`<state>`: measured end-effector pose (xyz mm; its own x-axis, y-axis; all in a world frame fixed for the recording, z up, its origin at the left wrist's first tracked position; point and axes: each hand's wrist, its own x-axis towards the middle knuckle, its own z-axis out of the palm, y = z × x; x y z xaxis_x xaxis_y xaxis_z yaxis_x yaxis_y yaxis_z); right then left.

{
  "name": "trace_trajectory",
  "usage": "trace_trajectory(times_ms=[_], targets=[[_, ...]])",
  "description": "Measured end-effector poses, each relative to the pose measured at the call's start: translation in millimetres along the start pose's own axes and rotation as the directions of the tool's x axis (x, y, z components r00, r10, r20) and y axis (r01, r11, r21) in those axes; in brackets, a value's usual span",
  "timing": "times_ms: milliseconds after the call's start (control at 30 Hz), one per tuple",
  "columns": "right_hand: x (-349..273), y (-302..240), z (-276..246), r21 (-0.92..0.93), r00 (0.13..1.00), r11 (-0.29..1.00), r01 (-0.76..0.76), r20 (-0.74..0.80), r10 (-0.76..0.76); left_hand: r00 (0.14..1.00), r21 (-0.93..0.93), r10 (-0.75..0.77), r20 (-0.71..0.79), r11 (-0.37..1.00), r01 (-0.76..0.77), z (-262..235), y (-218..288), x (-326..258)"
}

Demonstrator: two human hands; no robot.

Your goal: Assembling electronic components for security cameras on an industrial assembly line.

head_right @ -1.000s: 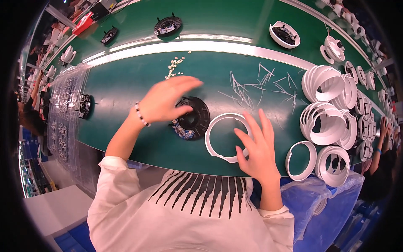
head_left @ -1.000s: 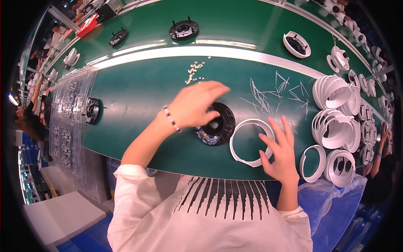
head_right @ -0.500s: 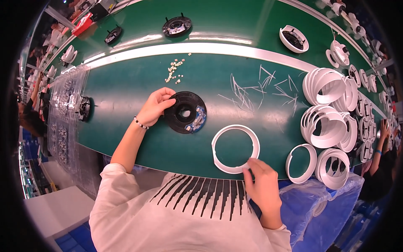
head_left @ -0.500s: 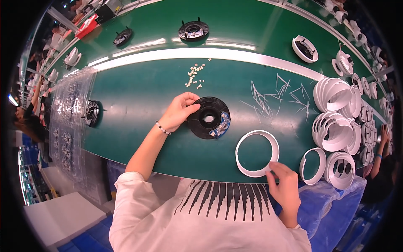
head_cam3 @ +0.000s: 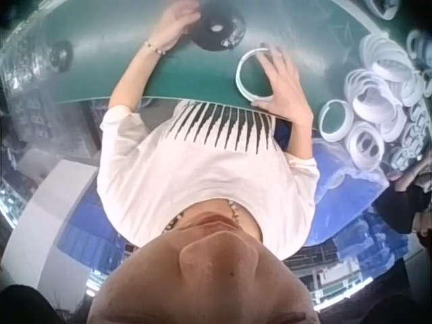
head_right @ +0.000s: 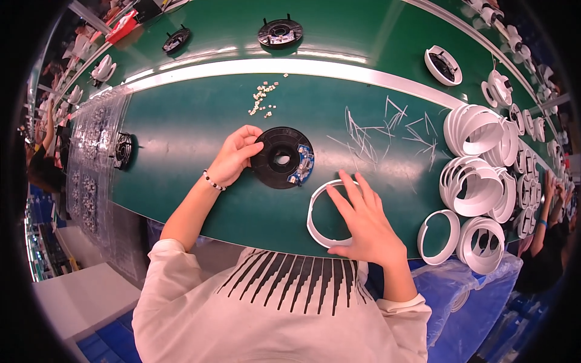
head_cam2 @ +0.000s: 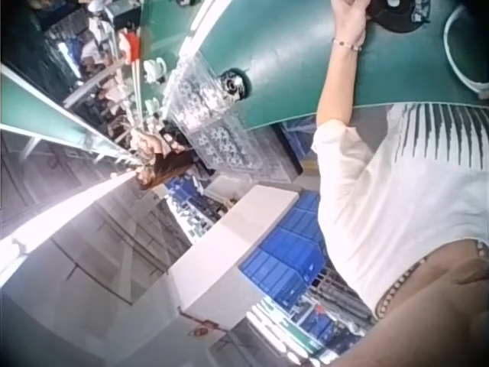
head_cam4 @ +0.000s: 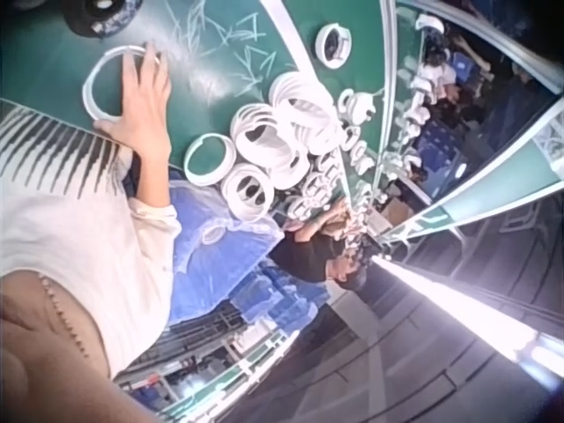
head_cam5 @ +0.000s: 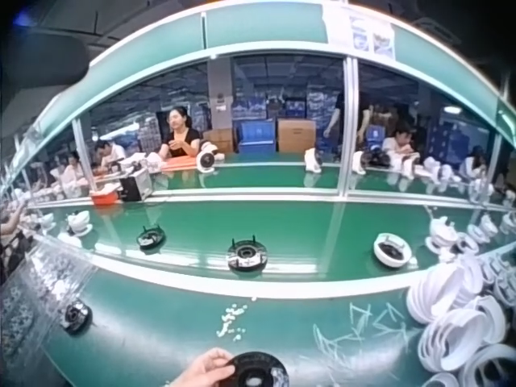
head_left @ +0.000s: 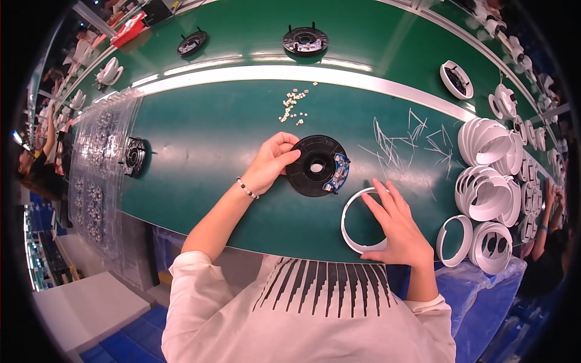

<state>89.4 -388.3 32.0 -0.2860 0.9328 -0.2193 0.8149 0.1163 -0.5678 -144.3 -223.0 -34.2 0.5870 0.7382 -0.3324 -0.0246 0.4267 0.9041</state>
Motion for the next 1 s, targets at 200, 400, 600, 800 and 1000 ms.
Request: trace_trajectory(times_ms=[200,400,600,800,1000], targets=[[-1.3,-2.7,0.5,-0.066,1.0,0.998,-0.007,0.005,0.008,0.998,-0.083,0.028,-0.059,0.996,-0.032,3.8,-2.2,0.9],[8.8,17.7,1.4,0.409,0.833,0.902,0.137,-0.541,0.119,0.992,-0.193,0.094,-0.088,0.975,-0.11,18.2,-3.2,-0.5],[60.9,2.5,34.8,0.451,0.755,0.884,0.122,-0.621,0.213,0.955,-0.142,0.262,0.14,0.96,-0.243,61.1,-24.3,-3.1],[51.3,-15.1,36.2,0.414,0.773,0.909,0.047,-0.591,0.23,0.912,-0.61,-0.01,0.411,0.74,0.283,64.6,-6.8,-13.6],[44.7,-33.1,22.6,0.19,0.851,0.982,-0.001,-0.516,0.1,0.95,-0.697,-0.111,0.293,0.655,0.292,52.8,-11.5,-7.7]])
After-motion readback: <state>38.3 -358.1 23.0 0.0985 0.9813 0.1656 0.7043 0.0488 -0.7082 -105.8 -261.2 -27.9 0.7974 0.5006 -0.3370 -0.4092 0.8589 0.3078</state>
